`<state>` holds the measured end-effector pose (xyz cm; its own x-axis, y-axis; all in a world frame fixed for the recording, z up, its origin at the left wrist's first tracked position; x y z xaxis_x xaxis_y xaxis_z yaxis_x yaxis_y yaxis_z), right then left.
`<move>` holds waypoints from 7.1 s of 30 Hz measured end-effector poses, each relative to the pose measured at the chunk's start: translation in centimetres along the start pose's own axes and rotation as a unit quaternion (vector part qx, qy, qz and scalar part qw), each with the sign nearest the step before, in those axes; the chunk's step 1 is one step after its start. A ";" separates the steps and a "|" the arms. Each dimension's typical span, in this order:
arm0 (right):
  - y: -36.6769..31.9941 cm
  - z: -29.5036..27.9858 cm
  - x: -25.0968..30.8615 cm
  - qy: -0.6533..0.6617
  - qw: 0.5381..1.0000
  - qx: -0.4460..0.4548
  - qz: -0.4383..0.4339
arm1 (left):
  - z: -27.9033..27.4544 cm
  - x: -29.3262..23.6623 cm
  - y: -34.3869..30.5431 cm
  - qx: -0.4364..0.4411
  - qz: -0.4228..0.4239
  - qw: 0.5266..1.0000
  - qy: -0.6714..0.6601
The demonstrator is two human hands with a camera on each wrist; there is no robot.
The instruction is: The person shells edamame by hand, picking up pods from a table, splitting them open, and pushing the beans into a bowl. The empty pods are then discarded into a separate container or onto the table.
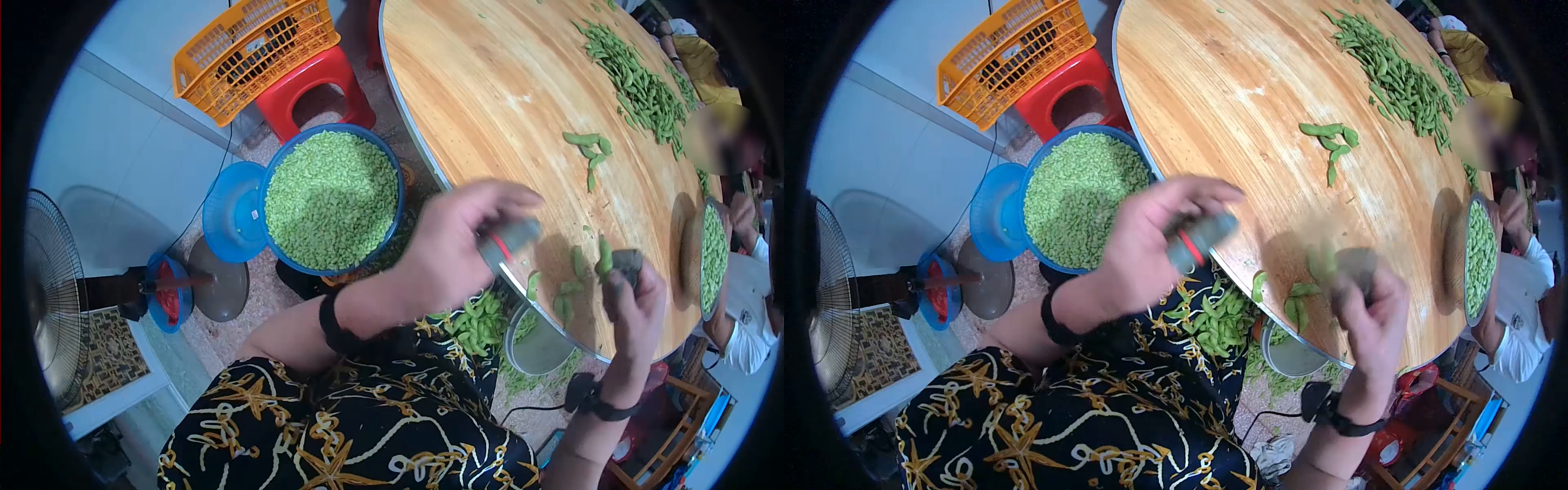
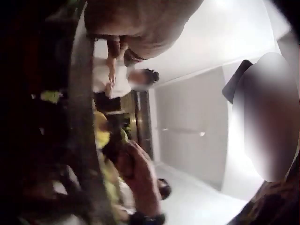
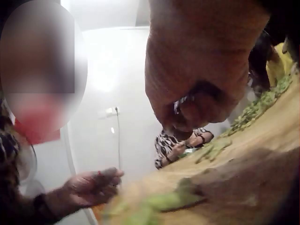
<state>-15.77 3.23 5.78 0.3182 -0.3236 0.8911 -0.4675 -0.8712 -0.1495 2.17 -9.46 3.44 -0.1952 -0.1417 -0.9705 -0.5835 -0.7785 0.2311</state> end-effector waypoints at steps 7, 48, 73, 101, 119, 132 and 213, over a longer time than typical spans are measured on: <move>-3.0 3.0 1.1 0.102 0.994 -0.014 -0.031 | 7.9 0.9 -2.2 0.194 -0.111 0.948 -0.227; -1.7 0.8 -0.5 -0.005 0.998 -0.047 -0.034 | 10.5 0.0 0.7 0.265 0.030 0.941 0.208; 12.9 -1.0 0.3 -0.477 0.866 -0.037 -0.146 | 6.1 5.8 4.8 0.094 -0.167 0.954 -0.230; 0.9 2.4 -1.3 0.148 0.987 0.052 0.027 | 9.3 5.0 3.2 0.074 -0.162 0.953 -0.245; -1.4 6.1 -2.5 0.475 0.850 0.173 0.149 | 11.3 3.6 1.9 0.282 -0.193 0.807 -0.482; -0.3 4.0 -5.0 0.484 0.859 0.088 0.145 | 10.1 3.5 2.3 0.206 -0.073 0.975 -0.029; 0.6 4.7 -4.0 0.365 0.923 0.069 0.097 | 10.3 4.9 2.5 0.182 -0.131 0.944 -0.241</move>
<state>-13.47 2.26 0.17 -0.4253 -0.1863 0.8857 -0.3323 -0.8781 -0.3443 -8.34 -5.81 -0.01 -0.2916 0.3888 -0.8740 -0.8766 -0.4743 0.0815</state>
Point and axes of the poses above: each hand's wrist, its own y-axis towards the middle knuckle, its own z-axis out of the palm, x = y × z, the point moved 9 cm from there along y, towards the middle knuckle
